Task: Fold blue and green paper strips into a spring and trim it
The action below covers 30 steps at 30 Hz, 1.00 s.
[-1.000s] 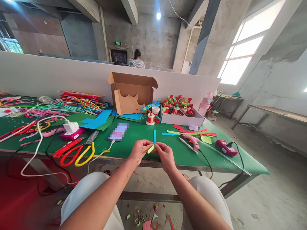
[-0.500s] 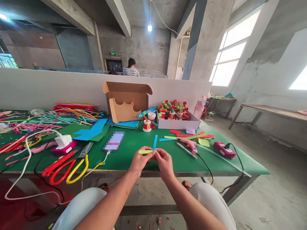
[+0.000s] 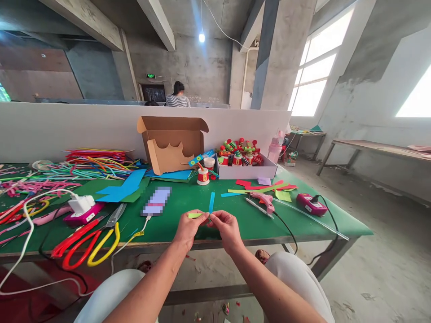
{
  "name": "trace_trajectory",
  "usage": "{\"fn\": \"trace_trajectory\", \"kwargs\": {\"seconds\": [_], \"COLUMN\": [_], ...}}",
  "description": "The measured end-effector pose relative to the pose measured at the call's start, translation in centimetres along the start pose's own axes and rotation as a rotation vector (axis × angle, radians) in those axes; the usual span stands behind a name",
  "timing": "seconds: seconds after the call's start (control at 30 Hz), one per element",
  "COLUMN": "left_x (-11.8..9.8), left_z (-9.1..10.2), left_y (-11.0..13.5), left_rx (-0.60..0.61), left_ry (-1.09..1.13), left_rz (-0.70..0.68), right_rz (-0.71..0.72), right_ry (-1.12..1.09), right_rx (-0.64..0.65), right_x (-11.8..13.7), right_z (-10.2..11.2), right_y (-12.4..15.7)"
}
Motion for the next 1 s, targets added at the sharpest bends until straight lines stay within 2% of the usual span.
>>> {"fn": "trace_trajectory", "kwargs": {"seconds": [0.2,0.33,0.47,0.6,0.8,1.0], "left_x": [-1.3,-0.4,0.1,0.4,0.1,-0.1], "left_z": [0.7,0.4,-0.3,-0.6,0.3,0.7], "left_y": [-0.3,-0.6,-0.6,-0.6,-0.5,-0.7], "left_rx": [0.023,0.055,0.073,0.061,-0.008,0.030], "left_ry": [-0.175,-0.028,0.148,0.160,0.102,0.044], "left_rz": [-0.025,0.042,0.020,0.010,-0.029,-0.023], "right_rz": [-0.059,-0.065,-0.057,-0.052,-0.090,-0.093], "right_ry": [0.063,0.027,-0.082,-0.158,-0.100,-0.041], "right_rx": [0.103,0.040,-0.005,-0.007,0.049,0.085], "right_x": [-0.2,-0.2,-0.3,-0.6,-1.0,-0.7], "right_z": [-0.4,-0.1,0.0,-0.1,-0.2,-0.2], "right_y": [-0.5,-0.5,-0.4,-0.7,-0.9,-1.0]}}
Point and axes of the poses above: each hand's wrist, its own y-axis away from the middle knuckle, its own z-axis out of the back of the hand, x = y × z, the point moved 8 cm from there along -y, towards the middle knuckle, and after that the axes turned 4 degrees about x, right-handed, at the moved point
